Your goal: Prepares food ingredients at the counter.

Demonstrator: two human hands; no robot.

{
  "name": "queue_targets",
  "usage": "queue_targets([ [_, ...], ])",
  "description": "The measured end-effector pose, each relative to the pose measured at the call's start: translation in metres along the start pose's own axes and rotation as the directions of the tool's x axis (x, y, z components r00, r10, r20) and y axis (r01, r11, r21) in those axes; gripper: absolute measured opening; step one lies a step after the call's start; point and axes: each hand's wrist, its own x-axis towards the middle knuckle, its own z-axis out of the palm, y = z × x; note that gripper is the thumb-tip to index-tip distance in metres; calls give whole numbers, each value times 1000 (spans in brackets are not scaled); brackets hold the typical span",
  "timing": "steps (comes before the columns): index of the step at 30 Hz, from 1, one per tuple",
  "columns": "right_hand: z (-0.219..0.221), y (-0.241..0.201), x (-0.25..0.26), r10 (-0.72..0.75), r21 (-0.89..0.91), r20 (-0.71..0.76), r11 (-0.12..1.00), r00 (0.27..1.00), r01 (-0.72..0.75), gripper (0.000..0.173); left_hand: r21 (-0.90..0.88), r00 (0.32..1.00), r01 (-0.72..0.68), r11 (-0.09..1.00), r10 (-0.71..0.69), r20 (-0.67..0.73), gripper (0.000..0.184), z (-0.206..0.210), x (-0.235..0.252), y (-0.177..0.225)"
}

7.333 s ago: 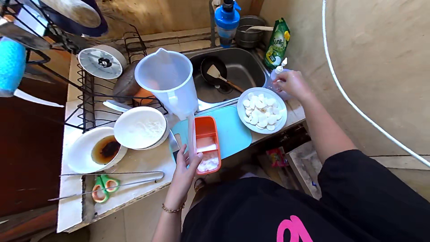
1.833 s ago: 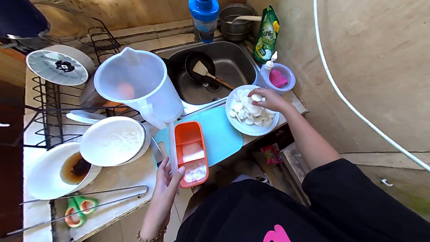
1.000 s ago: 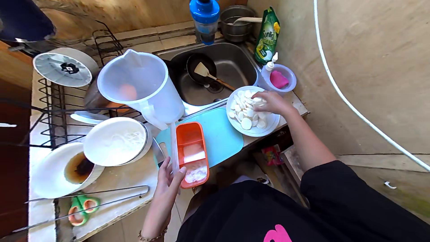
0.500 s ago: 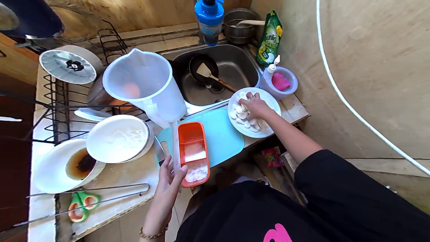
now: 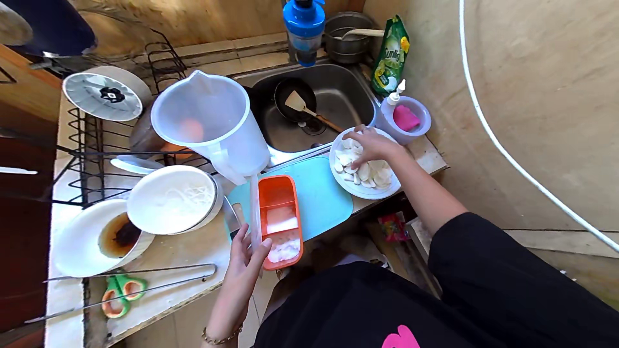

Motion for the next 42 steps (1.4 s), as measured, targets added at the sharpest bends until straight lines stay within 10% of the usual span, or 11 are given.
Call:
queue_targets([
  [34, 26, -8, 13, -34, -155, 151, 986, 988, 57, 63, 13, 1000, 1, 1000, -1, -3, 84, 0, 0, 0],
  [42, 13, 34, -10, -398, 47, -240, 906, 886, 420, 25, 16, 1000, 12, 1000, -12, -6, 84, -1, 1, -1],
])
